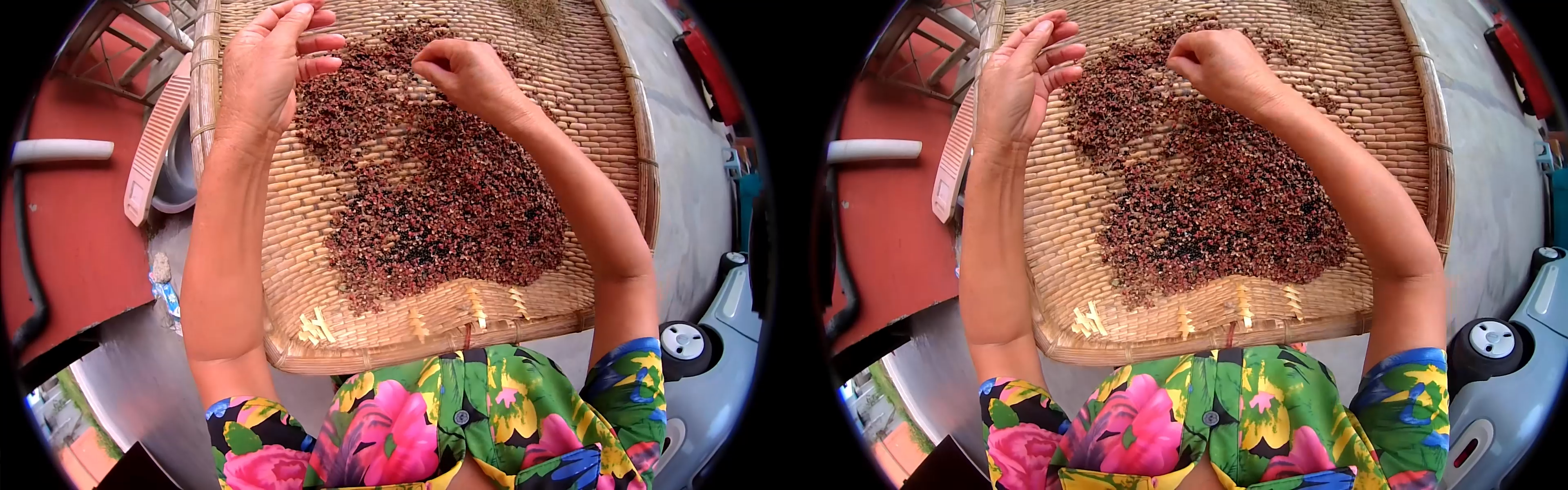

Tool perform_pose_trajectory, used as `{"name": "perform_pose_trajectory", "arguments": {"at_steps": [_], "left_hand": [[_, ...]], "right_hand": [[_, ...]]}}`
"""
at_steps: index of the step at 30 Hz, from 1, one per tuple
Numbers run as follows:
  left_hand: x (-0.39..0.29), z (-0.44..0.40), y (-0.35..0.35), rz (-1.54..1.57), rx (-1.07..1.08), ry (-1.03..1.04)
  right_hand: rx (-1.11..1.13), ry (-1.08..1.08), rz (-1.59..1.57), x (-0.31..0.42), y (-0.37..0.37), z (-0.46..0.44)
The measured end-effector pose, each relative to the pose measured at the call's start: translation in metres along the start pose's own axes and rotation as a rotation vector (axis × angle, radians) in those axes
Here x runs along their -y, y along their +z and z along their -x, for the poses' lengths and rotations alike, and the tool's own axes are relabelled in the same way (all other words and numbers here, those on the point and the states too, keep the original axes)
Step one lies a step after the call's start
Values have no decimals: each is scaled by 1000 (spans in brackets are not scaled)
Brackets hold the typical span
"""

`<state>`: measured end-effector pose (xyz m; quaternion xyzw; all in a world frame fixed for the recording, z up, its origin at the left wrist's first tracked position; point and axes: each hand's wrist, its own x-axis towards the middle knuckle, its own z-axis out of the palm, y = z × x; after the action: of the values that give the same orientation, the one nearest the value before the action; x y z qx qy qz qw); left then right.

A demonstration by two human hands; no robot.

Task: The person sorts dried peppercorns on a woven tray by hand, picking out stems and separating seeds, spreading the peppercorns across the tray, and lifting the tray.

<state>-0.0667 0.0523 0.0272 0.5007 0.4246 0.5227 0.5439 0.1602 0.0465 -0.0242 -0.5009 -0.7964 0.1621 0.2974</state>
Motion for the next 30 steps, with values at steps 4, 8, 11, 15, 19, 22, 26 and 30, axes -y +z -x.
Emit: {"name": "perform_pose_trajectory", "arguments": {"at_steps": [4,8,11,15,19,22,26,30], "left_hand": [[-2,5,7,107,-125,3],[-1,5,8,102,-99,2],[-4,7,12,77,-86,-11],[-1,7,14,-6,-39,-85],[11,6,11,-87,56,-100],[14,5,8,-161,125,-85],[16,8,11,-192,176,-130],[6,13,16,-305,152,-112]], "right_hand": [[35,-127,-24,33,54,5],[21,-198,86,48,76,0],[-13,-139,89,22,71,-9],[81,255,-396,8,41,-9],[227,424,-679,14,20,4],[192,458,-930,15,21,11],[200,510,-944,14,21,13],[216,541,-1063,13,24,13]]}}
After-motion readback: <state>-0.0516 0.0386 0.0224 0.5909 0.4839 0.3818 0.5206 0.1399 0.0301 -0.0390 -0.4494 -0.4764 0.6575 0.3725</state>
